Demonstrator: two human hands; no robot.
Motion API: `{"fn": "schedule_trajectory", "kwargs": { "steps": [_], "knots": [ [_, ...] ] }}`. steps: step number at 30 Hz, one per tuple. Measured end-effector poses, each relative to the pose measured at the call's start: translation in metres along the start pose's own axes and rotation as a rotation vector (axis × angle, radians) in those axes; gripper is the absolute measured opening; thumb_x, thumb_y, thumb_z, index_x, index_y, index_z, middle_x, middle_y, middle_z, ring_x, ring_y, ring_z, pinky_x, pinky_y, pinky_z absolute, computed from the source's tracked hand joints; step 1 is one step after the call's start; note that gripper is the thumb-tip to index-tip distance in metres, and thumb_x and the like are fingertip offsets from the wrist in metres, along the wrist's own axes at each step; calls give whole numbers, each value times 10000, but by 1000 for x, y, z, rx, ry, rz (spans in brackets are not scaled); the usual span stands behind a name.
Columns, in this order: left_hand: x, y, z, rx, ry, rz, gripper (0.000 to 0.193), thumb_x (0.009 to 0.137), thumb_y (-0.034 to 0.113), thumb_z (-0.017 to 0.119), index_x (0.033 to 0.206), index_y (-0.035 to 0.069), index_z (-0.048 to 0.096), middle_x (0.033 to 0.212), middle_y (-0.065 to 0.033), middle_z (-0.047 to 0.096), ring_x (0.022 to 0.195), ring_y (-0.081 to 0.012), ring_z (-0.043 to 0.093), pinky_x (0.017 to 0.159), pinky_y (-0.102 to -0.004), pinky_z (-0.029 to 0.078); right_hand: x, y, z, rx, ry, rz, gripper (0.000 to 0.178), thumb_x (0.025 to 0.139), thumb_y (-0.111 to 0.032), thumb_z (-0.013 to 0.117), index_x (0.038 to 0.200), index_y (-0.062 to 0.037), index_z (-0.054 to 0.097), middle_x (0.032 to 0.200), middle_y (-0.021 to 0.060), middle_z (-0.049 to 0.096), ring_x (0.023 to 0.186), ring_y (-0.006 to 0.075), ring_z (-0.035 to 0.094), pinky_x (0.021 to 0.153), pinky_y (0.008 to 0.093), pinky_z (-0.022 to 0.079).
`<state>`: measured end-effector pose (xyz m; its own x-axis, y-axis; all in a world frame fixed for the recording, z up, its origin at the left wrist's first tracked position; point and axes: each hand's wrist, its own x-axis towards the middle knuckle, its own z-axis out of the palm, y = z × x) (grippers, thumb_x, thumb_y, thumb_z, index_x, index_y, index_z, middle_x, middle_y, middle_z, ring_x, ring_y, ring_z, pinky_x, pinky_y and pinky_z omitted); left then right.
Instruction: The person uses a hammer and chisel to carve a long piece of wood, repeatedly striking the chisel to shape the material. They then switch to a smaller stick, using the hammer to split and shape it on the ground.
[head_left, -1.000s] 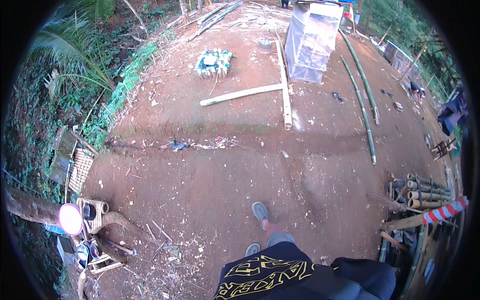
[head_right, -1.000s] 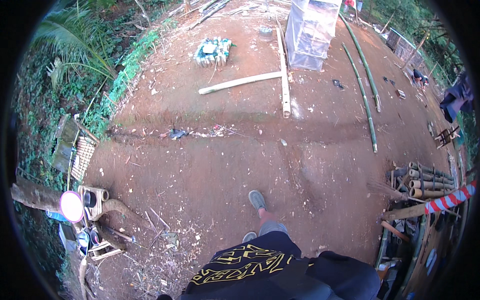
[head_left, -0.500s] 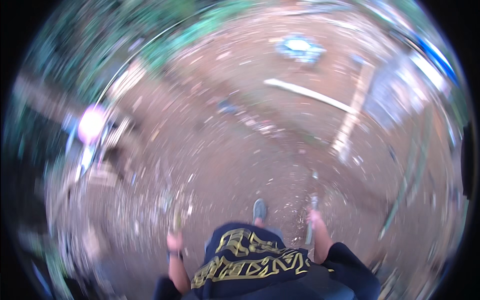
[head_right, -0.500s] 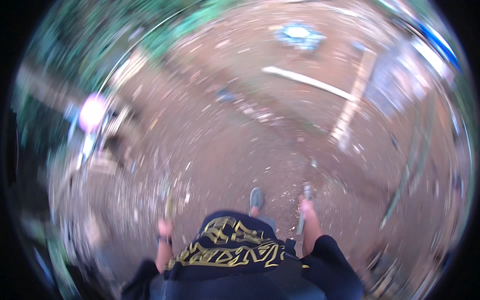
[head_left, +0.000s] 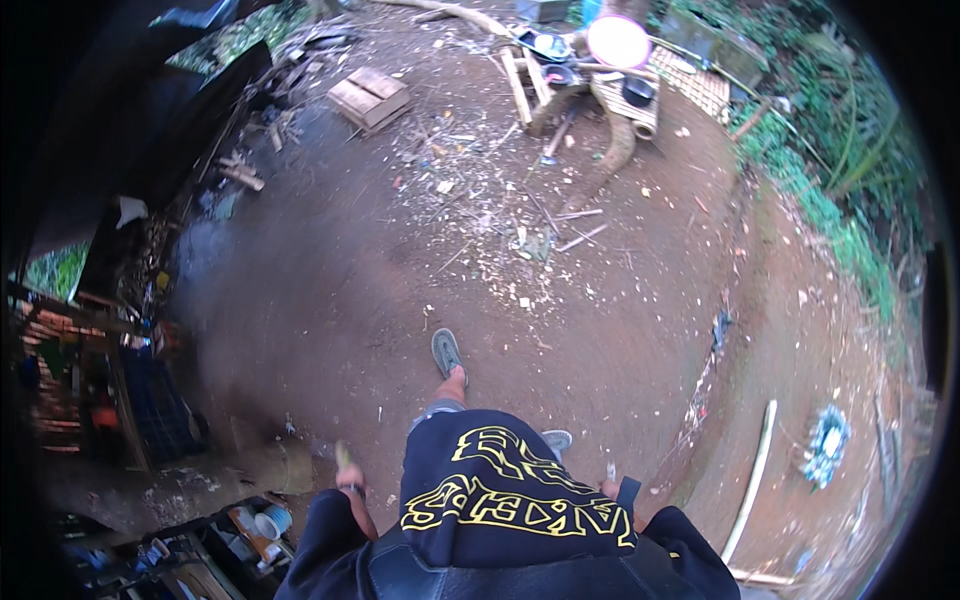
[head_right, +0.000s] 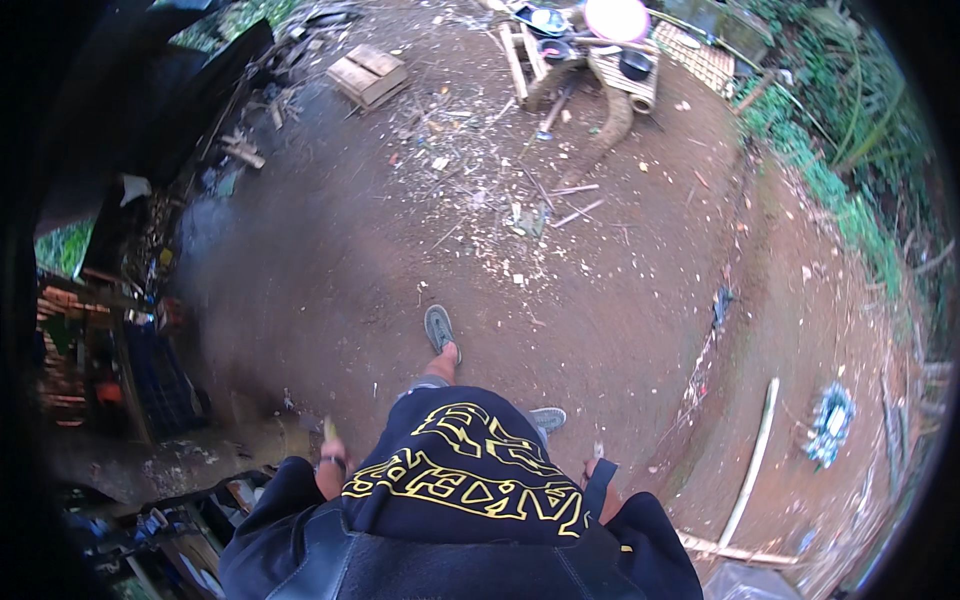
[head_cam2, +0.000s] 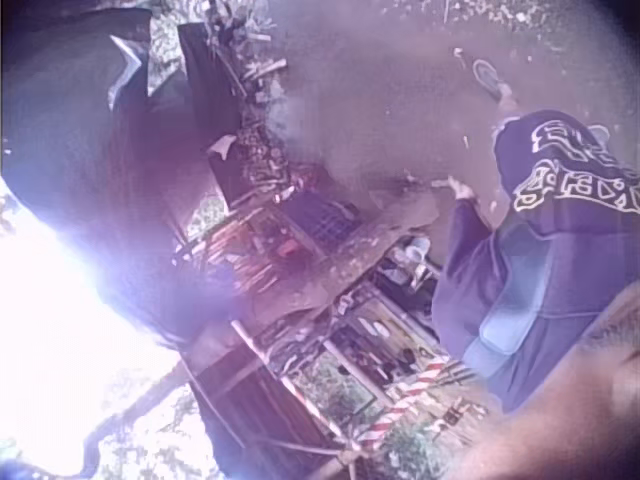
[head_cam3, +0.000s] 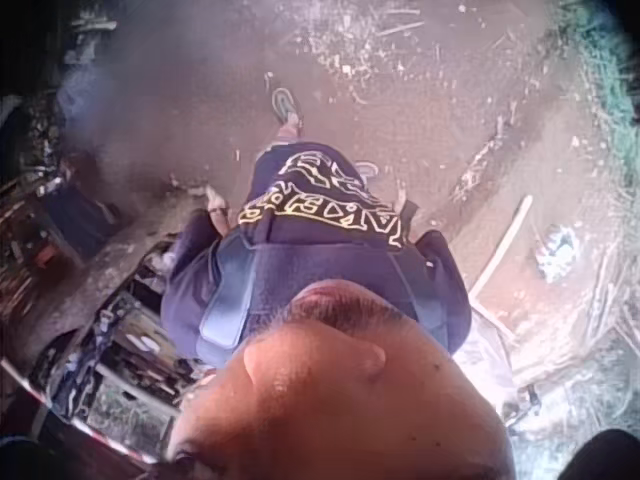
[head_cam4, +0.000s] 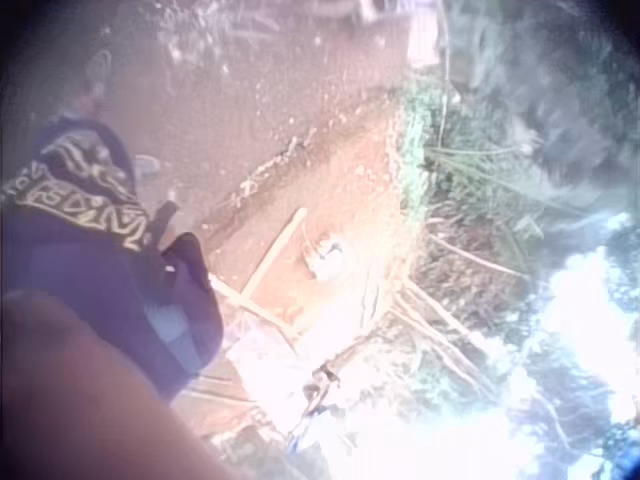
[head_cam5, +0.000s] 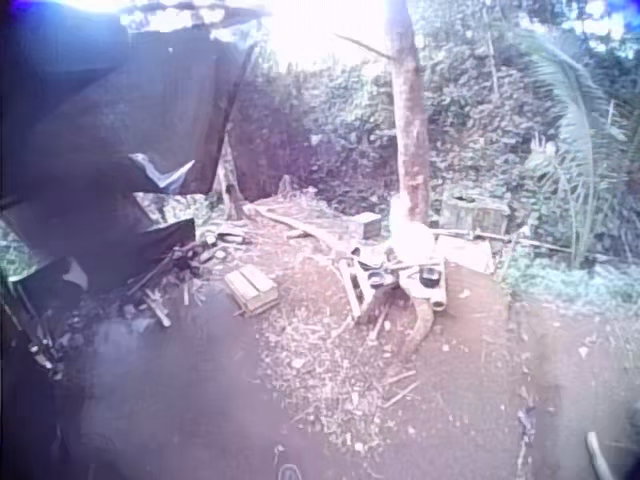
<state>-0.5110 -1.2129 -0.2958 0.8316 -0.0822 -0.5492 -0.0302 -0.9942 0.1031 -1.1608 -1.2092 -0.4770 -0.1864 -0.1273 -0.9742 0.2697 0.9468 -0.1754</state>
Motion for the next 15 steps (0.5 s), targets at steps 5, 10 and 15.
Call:
{"fn": "schedule_trajectory", "kwargs": {
  "steps": [5, 10, 15],
  "knots": [
    [38, -112, -15, -21, -97, -499, 407, 846, 386, 604, 937, -7, 657, 785, -177, 668, 782, -291, 662, 677, -405, 501, -94, -174, 172, -129, 63, -129, 319, 907, -301, 565, 681, -108, 449, 485, -3, 365, 375, 138, 373, 344, 324, 331],
    [114, -24, 20, 25, -408, -344, 397, 849, 368, 612, 926, -20, 645, 755, -172, 656, 741, -286, 651, 661, -406, 491, -121, -284, 278, -299, 156, -317, 345, 890, -335, 595, 663, -115, 457, 521, 5, 423, 377, 134, 389, 351, 319, 342],
    [239, 264, 32, -89, -421, 246, 390, 852, 350, 621, 914, -34, 633, 724, -167, 644, 701, -281, 640, 644, -406, 481, -122, -371, 391, -302, 61, -228, 336, 891, -341, 592, 678, -104, 488, 512, 10, 422, 384, 149, 419, 352, 324, 356]
  ]
}}
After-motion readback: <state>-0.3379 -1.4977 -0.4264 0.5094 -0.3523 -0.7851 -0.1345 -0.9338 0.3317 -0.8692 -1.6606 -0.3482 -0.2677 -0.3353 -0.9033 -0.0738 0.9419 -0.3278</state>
